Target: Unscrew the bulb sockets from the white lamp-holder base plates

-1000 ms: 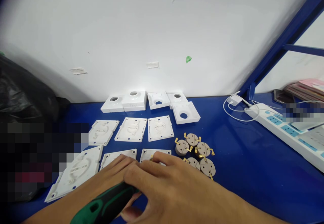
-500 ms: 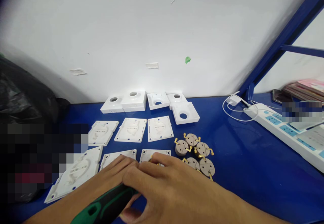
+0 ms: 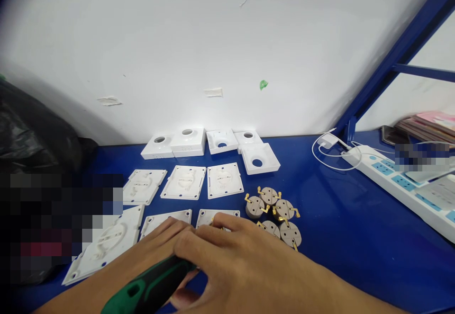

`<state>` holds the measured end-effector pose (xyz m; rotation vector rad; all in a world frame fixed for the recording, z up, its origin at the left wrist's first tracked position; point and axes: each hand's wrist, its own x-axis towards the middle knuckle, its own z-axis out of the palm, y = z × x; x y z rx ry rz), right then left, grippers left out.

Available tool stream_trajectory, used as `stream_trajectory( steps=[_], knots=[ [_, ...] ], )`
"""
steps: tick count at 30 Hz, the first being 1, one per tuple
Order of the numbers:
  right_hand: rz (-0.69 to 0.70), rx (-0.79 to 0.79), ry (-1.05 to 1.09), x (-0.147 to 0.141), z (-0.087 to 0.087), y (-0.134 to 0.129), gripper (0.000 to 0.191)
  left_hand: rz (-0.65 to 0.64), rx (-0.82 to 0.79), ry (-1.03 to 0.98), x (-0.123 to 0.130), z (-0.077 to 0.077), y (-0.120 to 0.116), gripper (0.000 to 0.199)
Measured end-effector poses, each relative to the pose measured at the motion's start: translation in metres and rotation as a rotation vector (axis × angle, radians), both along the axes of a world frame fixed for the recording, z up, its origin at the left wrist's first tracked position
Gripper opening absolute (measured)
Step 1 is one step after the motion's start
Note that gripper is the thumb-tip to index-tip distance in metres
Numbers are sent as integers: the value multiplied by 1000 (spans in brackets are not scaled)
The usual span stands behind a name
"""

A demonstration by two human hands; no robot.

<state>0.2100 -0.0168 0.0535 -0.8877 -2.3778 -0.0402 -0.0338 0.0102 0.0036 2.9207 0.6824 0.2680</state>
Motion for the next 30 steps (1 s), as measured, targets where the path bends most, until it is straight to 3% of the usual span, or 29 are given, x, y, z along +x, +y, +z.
stream_trajectory(
  steps=[9, 15, 20, 25, 30],
  knots=[
    [2, -125, -50, 3, -2, -3, 8, 12, -12, 28, 1, 1, 0, 36],
    [-15, -128, -21, 2, -3, -2, 12, 8, 7, 17, -1, -2, 0, 35],
    [34, -74, 45, 1, -3, 0, 33, 6, 38, 54, -1, -4, -1, 29],
    [21, -52, 60, 0, 0, 0, 40, 4, 46, 19, 0, -3, -1, 28],
    [62, -75, 44, -1, 0, 2, 29, 17, -3, 8, 2, 0, 2, 28]
  ],
)
